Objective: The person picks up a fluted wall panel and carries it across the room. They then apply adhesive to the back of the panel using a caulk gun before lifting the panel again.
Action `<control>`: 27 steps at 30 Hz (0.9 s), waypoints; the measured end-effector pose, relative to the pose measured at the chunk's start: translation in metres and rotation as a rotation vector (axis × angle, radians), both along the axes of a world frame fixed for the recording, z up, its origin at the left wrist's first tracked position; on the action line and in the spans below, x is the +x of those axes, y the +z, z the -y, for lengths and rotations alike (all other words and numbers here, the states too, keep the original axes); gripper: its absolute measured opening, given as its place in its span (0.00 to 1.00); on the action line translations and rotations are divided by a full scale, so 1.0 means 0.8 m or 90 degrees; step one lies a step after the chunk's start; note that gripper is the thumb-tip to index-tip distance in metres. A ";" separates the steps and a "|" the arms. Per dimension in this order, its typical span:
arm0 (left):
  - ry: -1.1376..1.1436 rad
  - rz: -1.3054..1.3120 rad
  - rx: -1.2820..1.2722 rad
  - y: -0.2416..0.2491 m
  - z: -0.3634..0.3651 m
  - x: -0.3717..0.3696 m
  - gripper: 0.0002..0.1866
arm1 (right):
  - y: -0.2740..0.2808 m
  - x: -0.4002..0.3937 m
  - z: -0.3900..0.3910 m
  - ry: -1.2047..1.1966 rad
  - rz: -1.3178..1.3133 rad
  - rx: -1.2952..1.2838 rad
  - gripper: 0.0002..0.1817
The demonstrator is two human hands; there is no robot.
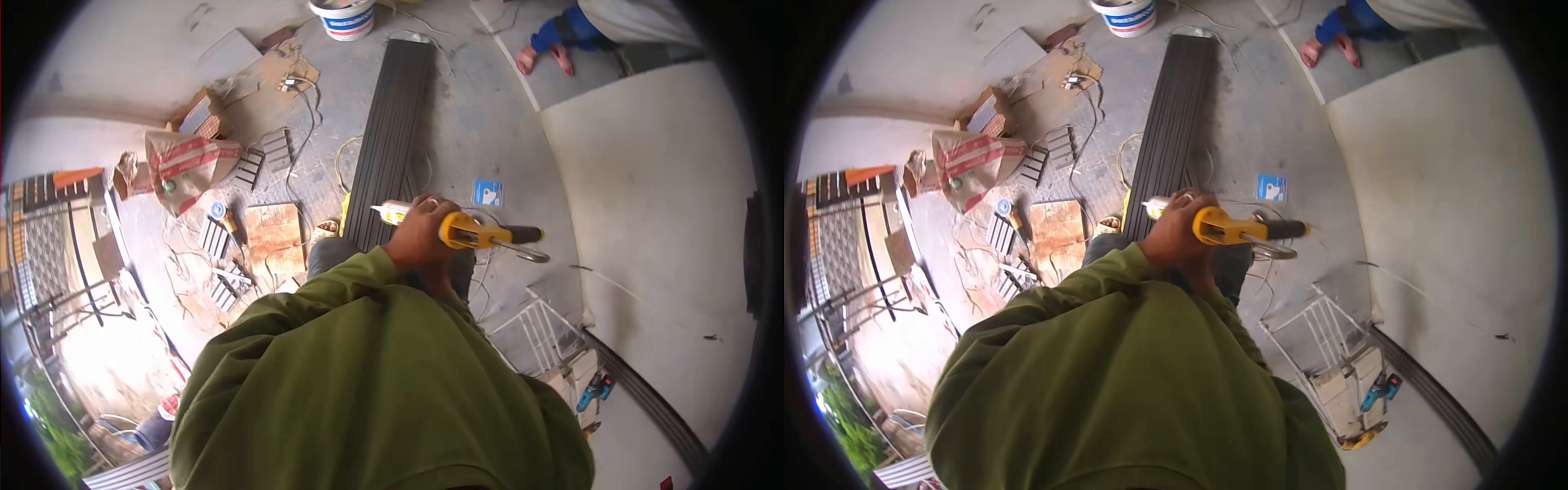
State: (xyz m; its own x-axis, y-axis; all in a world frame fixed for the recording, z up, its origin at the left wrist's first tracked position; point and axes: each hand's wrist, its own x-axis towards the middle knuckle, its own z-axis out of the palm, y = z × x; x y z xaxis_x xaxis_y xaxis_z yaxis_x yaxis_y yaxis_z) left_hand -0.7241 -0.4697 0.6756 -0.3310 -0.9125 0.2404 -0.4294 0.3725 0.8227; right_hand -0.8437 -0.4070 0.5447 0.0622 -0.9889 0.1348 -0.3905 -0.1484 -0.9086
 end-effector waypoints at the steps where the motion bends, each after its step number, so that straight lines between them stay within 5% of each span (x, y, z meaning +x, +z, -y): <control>1: 0.012 -0.006 -0.002 0.003 -0.001 0.027 0.29 | 0.031 0.019 0.008 0.085 -0.152 -0.078 0.26; 2: 0.026 0.011 0.023 0.007 0.002 0.057 0.27 | 0.062 0.033 0.016 0.168 -0.304 -0.159 0.26; 3: 0.038 0.028 0.048 0.008 0.006 0.088 0.26 | 0.107 0.041 0.026 0.245 -0.145 0.007 0.26; 4: 0.076 0.038 0.054 0.004 0.006 0.118 0.25 | 0.137 0.043 0.025 0.251 -0.152 0.005 0.26; 6: 0.077 0.045 0.042 0.007 0.011 0.181 0.26 | 0.180 0.041 0.021 0.346 -0.104 0.481 0.26; 8: 0.070 0.076 0.019 0.012 0.015 0.246 0.26 | 0.213 0.055 0.012 0.244 -0.085 0.307 0.23; 10: 0.065 0.107 0.019 0.003 -0.006 0.310 0.27 | 0.237 0.079 0.015 0.102 -0.174 0.273 0.34; 14: -0.014 0.210 0.070 -0.022 -0.056 0.414 0.27 | 0.284 0.192 0.031 0.128 -0.299 0.207 0.43; 17: -0.055 0.205 0.101 -0.014 -0.089 0.470 0.26 | 0.290 0.277 0.042 0.460 -0.355 0.282 0.49; 20: -0.054 0.149 0.150 0.015 -0.108 0.507 0.27 | 0.277 0.341 0.025 0.560 -0.292 0.285 0.46; 27: -0.103 0.132 0.133 0.079 -0.041 0.553 0.23 | 0.257 0.389 0.031 0.491 -0.014 0.381 0.40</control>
State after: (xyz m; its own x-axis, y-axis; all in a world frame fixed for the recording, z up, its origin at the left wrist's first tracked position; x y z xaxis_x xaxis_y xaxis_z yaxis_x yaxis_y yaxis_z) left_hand -0.2818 -0.4371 0.7386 -0.4983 -0.8663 -0.0334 -0.5447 0.2829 0.7895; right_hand -0.5325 -0.4316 0.7504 0.7171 -0.5807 -0.3854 -0.3971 0.1140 -0.9107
